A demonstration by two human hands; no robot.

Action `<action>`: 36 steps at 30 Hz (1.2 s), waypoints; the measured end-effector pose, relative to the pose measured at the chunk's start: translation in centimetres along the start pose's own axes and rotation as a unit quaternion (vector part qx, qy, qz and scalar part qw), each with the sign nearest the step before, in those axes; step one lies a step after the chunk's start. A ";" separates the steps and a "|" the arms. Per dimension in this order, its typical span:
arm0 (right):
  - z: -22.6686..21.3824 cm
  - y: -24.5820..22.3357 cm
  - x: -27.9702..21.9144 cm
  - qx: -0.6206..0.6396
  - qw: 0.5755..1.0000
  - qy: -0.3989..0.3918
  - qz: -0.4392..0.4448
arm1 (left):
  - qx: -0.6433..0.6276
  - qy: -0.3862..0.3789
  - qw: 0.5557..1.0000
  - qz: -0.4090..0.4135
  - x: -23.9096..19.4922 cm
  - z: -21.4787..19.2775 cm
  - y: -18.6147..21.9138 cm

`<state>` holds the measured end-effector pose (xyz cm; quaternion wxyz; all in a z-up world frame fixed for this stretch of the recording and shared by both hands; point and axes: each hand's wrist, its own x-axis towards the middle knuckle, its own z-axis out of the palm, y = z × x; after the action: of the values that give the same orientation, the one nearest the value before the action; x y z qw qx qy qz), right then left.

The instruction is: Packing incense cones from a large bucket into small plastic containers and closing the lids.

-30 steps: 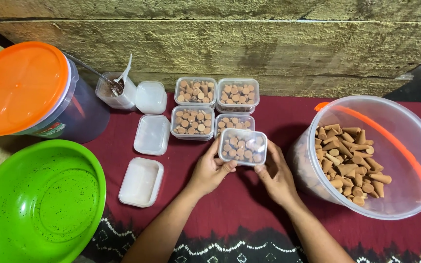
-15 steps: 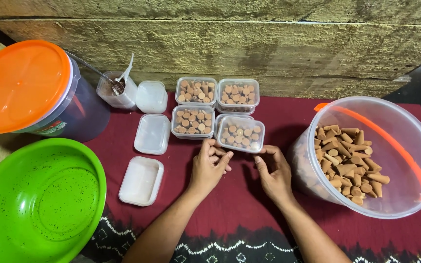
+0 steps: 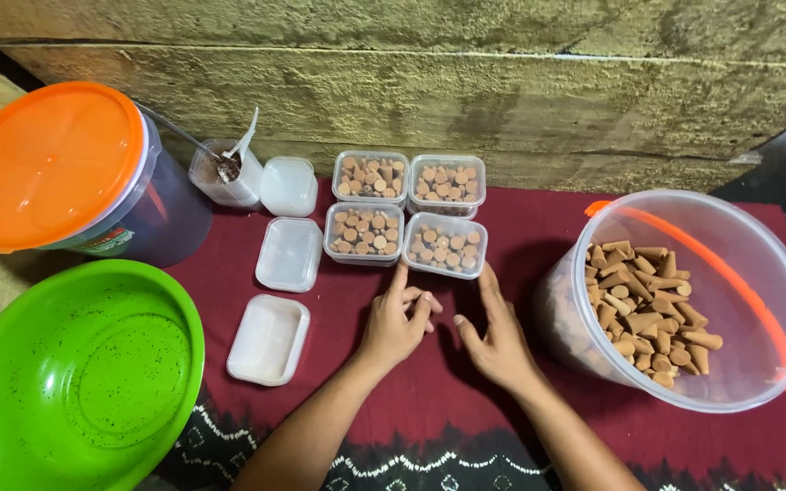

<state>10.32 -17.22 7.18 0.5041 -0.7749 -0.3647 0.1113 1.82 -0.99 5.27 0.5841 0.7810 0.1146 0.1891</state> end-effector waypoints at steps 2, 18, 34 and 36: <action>0.0 0.7 0.3 -0.002 1.000 -0.010 -0.004 | 0.001 -0.001 1.000 0.001 0.2 -0.1 -0.1; 0.4 1.7 0.4 0.019 1.000 0.013 0.001 | -0.023 -0.011 0.997 -0.070 0.3 0.4 -0.7; -15.8 -9.3 -12.3 -0.182 0.972 0.099 -0.108 | 0.010 -0.098 0.994 0.038 -1.0 -0.4 13.4; -19.0 -9.9 -11.4 -0.230 0.938 0.246 -0.077 | 0.027 -0.107 0.991 0.074 1.7 1.1 14.9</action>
<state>8.00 -36.00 22.42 0.3933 -0.8425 -0.3034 -0.2088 3.20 -5.57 19.56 0.5560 0.8187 -0.0015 0.1435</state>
